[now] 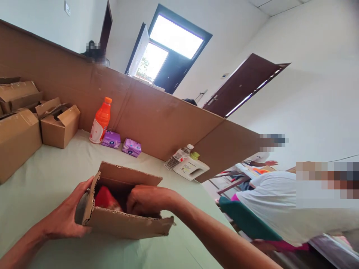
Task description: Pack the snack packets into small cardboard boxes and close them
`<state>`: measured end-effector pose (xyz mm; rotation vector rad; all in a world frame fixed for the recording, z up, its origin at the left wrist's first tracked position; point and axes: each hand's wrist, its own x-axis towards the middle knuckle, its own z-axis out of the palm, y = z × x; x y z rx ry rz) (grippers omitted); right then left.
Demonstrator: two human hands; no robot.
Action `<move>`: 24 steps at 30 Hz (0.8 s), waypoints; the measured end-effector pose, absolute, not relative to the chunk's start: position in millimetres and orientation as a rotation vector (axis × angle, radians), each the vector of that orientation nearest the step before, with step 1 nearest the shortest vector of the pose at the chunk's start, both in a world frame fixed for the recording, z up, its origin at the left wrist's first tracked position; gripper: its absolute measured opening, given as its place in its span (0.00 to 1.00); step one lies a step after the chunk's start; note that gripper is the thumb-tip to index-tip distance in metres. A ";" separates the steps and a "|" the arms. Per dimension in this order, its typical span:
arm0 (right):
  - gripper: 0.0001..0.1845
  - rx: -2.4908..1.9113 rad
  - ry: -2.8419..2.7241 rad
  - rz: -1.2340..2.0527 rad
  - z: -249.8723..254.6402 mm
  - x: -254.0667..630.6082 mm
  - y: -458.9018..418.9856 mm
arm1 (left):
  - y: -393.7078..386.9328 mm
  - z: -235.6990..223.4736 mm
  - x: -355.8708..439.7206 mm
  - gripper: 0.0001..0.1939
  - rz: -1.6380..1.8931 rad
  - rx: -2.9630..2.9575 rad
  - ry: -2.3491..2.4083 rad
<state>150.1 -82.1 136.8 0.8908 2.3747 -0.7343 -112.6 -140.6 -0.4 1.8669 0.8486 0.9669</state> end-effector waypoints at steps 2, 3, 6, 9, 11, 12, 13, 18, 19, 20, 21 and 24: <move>0.19 0.856 2.409 -0.894 135.4 152.1 -85.6 | -140.4 3.2 -112.4 0.54 0.955 1.876 0.865; 0.19 0.880 2.504 -0.933 138.2 156.6 -90.7 | -139.8 4.5 -112.6 0.53 0.952 1.884 0.870; 0.15 1.198 2.926 -0.917 154.9 180.6 -115.8 | -137.7 4.9 -114.8 0.54 0.942 1.950 0.880; 0.10 1.470 3.209 -0.833 162.7 207.4 -145.1 | -139.5 3.4 -117.2 0.54 0.995 2.068 0.936; 0.10 1.560 3.305 -0.688 154.0 219.0 -160.4 | -144.4 5.2 -115.8 0.51 1.095 2.104 0.989; 0.12 1.601 3.327 -0.588 146.2 222.1 -166.1 | -147.7 7.5 -113.8 0.50 1.152 2.097 1.008; 0.13 1.637 3.335 -0.485 137.2 223.5 -170.4 | -151.3 10.4 -111.0 0.48 1.200 2.081 1.012; 0.09 1.402 3.524 -0.058 102.7 217.4 -181.8 | -165.1 24.3 -93.1 0.40 1.325 2.088 0.968; 0.11 1.327 3.568 0.035 99.6 216.4 -183.8 | -166.4 25.3 -90.7 0.38 1.323 2.124 0.965; 0.12 1.277 3.592 0.131 97.2 216.1 -185.7 | -167.2 25.9 -88.9 0.35 1.308 2.167 0.964; 0.13 1.259 3.597 0.214 94.9 216.4 -187.2 | -167.8 26.3 -87.7 0.33 1.284 2.206 0.962; 0.16 1.420 3.537 0.442 87.5 219.0 -185.6 | -167.8 29.6 -84.4 0.29 1.211 2.197 1.037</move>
